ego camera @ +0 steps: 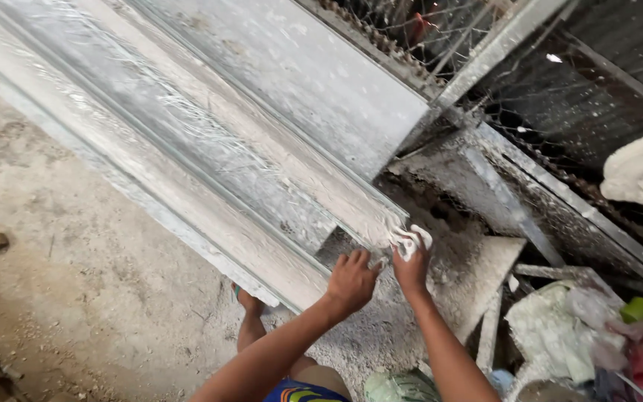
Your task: Apply liquid gypsum plaster mixture into architectural molds and spread it evenly.
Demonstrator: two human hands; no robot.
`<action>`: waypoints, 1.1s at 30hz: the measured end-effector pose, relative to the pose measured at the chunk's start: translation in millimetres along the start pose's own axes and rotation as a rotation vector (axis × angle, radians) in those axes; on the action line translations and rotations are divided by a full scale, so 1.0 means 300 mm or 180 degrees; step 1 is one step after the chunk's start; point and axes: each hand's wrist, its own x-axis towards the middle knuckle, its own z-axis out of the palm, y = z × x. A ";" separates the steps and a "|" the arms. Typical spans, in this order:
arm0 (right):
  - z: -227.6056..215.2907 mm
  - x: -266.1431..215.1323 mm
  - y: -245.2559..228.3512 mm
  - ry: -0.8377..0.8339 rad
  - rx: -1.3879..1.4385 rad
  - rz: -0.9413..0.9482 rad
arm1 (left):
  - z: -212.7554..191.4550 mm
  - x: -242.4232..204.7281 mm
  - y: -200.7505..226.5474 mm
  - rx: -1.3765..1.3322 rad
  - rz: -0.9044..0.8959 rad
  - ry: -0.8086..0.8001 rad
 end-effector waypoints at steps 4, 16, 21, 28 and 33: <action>-0.025 0.017 -0.066 0.0103 -0.0040 -0.0174 | -0.085 0.018 0.014 -0.0177 -0.0501 -0.0489; -0.029 0.018 -0.076 0.0107 0.0071 -0.0208 | -0.100 0.082 0.005 -0.0743 -0.1215 -0.0444; -0.068 0.044 -0.118 0.0070 -0.0342 -0.0403 | -0.304 0.113 -0.019 -0.1271 -0.1788 -0.0982; -0.136 0.071 -0.145 -0.0656 -0.0949 -0.0421 | -0.149 0.106 -0.067 -0.0625 -0.2020 -0.0232; -0.208 0.125 -0.167 -0.1336 -0.1393 -0.1038 | -0.195 0.107 -0.097 -0.0413 -0.1760 -0.0413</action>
